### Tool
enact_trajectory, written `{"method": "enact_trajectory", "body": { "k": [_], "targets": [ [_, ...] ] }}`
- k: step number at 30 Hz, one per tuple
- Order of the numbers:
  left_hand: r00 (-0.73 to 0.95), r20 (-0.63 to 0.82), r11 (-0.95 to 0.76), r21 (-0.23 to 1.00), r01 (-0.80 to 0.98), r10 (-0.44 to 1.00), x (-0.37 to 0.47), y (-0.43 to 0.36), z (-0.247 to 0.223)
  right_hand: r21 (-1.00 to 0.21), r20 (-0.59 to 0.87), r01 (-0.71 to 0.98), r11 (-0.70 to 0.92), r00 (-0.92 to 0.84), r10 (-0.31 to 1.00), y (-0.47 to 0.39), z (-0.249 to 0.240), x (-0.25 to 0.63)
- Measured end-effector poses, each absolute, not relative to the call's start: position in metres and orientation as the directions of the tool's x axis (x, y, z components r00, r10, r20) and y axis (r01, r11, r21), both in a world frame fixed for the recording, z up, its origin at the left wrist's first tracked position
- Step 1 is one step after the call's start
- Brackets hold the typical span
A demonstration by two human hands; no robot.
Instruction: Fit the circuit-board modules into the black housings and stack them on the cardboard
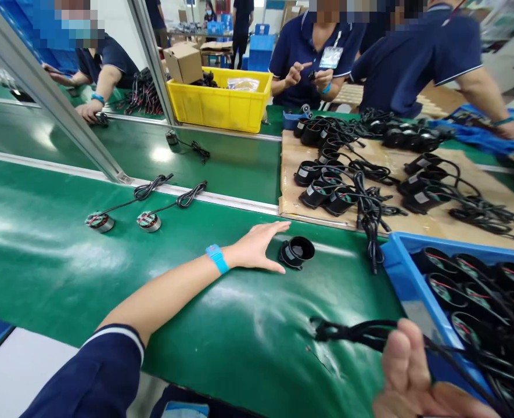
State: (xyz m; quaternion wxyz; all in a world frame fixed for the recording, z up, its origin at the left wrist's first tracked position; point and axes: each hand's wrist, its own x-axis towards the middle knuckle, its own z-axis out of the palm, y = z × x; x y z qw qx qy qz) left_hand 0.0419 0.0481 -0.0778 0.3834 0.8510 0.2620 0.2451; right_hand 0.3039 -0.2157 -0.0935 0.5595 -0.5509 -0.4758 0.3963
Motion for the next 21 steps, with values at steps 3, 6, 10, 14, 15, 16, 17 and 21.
{"method": "enact_trajectory", "body": {
  "k": [3,6,10,14,15,16,17,21],
  "targets": [
    [0.796,0.153,-0.584,0.760,0.283,0.585,0.066,0.059,-0.098,-0.968,0.226,0.181,0.174,0.329,0.917,-0.179,-0.056,0.280],
    [0.774,0.156,-0.594,0.738,0.322,0.614,0.067,0.047,-0.102,-0.928,0.349,0.246,0.279,0.314,0.883,-0.135,-0.045,0.259],
    [0.720,0.192,-0.591,0.725,0.354,0.667,0.038,0.011,-0.099,-0.875,0.440,0.331,0.353,0.240,0.865,-0.092,-0.061,0.247],
    [0.655,0.171,-0.530,0.748,0.401,0.736,0.015,-0.021,-0.099,-0.816,0.425,0.472,0.335,0.098,0.900,-0.081,-0.075,0.232],
    [0.642,0.167,-0.518,0.750,0.410,0.749,0.013,-0.025,-0.099,-0.791,0.426,0.508,0.340,0.058,0.903,-0.082,-0.077,0.227],
    [0.633,0.161,-0.509,0.753,0.417,0.757,0.012,-0.028,-0.099,-0.767,0.429,0.540,0.347,0.029,0.903,-0.083,-0.078,0.224],
    [0.626,0.154,-0.500,0.755,0.424,0.764,0.012,-0.029,-0.099,-0.749,0.431,0.563,0.349,0.014,0.902,-0.085,-0.078,0.221],
    [0.613,0.153,-0.485,0.766,0.422,0.775,0.014,-0.030,-0.099,-0.711,0.451,0.606,0.356,0.004,0.893,-0.091,-0.080,0.216]
  ]
}}
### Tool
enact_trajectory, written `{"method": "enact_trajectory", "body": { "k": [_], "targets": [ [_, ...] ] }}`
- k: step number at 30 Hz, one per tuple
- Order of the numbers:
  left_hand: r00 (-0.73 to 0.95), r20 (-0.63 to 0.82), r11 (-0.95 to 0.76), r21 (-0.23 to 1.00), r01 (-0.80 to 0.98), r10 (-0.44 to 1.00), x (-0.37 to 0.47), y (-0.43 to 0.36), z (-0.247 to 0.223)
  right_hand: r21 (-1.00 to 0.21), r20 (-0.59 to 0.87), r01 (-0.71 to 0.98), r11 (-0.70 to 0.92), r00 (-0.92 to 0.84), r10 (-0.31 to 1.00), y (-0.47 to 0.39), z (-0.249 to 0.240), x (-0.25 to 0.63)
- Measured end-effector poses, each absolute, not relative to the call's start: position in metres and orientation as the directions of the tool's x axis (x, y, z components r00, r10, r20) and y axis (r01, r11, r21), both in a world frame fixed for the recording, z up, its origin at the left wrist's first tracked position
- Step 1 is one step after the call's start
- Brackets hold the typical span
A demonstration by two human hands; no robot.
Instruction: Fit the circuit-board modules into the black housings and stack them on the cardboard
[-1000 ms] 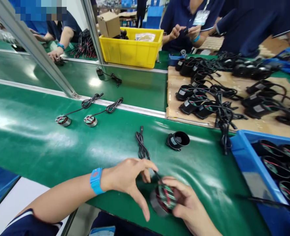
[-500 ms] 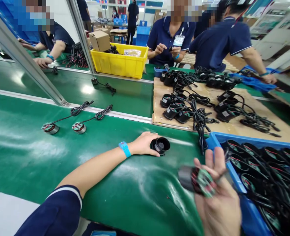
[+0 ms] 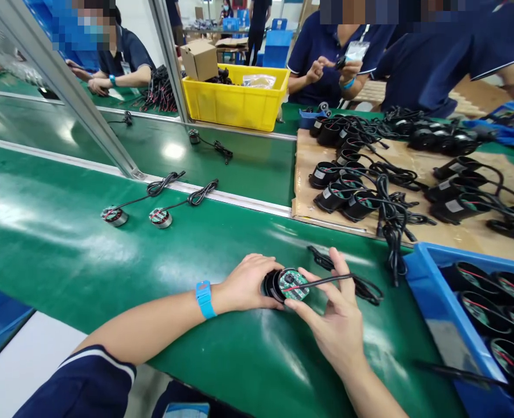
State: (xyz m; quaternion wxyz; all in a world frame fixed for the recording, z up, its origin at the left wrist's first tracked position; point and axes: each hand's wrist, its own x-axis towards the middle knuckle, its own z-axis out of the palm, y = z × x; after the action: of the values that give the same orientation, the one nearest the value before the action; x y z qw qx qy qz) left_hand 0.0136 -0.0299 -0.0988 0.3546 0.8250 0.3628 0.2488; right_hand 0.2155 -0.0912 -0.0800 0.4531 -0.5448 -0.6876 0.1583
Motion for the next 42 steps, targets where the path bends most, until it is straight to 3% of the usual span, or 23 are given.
{"method": "enact_trajectory", "body": {
  "k": [4,7,11,14,20,27,33,35,38,40,42],
  "targets": [
    [0.609,0.171,-0.494,0.766,0.412,0.774,0.014,-0.031,-0.100,-0.650,0.506,0.634,0.420,-0.051,0.861,-0.093,-0.086,0.214],
    [0.607,0.171,-0.495,0.762,0.418,0.776,0.014,-0.031,-0.101,-0.730,0.455,0.577,0.365,0.012,0.891,-0.094,-0.095,0.212],
    [0.636,0.164,-0.499,0.772,0.393,0.754,0.013,-0.028,-0.103,-0.955,0.200,0.238,0.175,0.086,0.976,-0.096,-0.110,0.209],
    [0.658,0.168,-0.512,0.773,0.374,0.734,0.012,-0.026,-0.105,-0.996,0.065,0.063,0.062,0.062,0.996,-0.096,-0.118,0.210],
    [0.665,0.141,-0.511,0.760,0.403,0.734,0.012,-0.028,-0.104,-0.965,0.116,0.244,0.100,0.050,0.992,-0.099,-0.114,0.210],
    [0.676,0.225,-0.594,0.707,0.382,0.702,0.011,-0.032,-0.085,-0.756,0.374,0.592,0.279,0.041,0.926,-0.110,-0.090,0.208],
    [0.679,0.155,-0.582,0.668,0.463,0.718,0.011,-0.030,-0.086,-0.707,0.366,0.632,0.318,-0.058,0.929,-0.115,-0.097,0.216],
    [0.652,0.201,-0.583,0.680,0.444,0.731,0.009,-0.032,-0.079,-0.653,0.458,0.645,0.396,-0.080,0.886,-0.118,-0.090,0.227],
    [0.632,0.268,-0.609,0.677,0.413,0.727,0.002,-0.036,-0.066,-0.463,0.633,0.720,0.517,-0.140,0.762,-0.109,-0.073,0.249],
    [0.653,0.249,-0.614,0.669,0.418,0.716,-0.003,-0.036,-0.065,-0.325,0.579,0.801,0.503,-0.252,0.775,-0.091,-0.069,0.262],
    [0.678,0.182,-0.595,0.669,0.445,0.712,-0.007,-0.033,-0.072,-0.217,0.428,0.828,0.518,-0.396,0.812,-0.071,-0.074,0.273]
  ]
}}
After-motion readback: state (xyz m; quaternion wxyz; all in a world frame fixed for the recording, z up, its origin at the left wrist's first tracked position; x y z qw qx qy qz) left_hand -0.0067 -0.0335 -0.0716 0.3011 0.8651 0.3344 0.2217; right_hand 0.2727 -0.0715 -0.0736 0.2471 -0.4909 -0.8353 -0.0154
